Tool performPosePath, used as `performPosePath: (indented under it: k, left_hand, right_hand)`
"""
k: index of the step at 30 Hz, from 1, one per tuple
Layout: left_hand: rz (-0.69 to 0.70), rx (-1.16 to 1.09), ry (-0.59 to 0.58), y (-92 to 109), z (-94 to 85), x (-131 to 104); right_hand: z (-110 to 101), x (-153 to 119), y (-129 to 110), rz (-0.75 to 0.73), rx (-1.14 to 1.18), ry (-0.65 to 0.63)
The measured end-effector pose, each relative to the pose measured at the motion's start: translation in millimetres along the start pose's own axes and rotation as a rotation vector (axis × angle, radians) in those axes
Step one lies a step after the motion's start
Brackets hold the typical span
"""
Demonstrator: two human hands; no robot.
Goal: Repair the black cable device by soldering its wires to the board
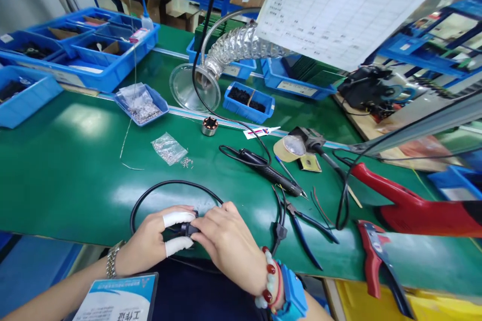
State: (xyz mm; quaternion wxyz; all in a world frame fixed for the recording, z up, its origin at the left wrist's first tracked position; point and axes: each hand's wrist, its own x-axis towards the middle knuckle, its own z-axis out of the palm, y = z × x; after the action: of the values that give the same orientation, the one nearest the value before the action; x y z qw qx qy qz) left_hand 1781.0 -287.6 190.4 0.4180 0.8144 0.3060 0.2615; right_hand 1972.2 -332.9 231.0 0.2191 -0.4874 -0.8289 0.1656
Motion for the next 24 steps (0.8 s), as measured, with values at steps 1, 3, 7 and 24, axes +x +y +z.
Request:
performPosePath:
  k: [1, 3, 7, 24]
  left_hand:
    - [0.004, -0.002, -0.001, -1, 0.2, 0]
    - [0.014, -0.003, 0.006, -1, 0.3, -1]
    - [0.057, -0.008, 0.046, -3, 1.5, 2]
    - [0.027, -0.08, -0.018, 2, -1.6, 2]
  right_hand:
    - [1, 0, -2, 0.007, -0.008, 0.007]
    - [4, -1, -4, 0.013, -0.016, 0.025]
    - [7, -9, 19, -0.082, 0.04, 0.097]
    - [-37, -9, 157, 0.453, -0.256, 0.543]
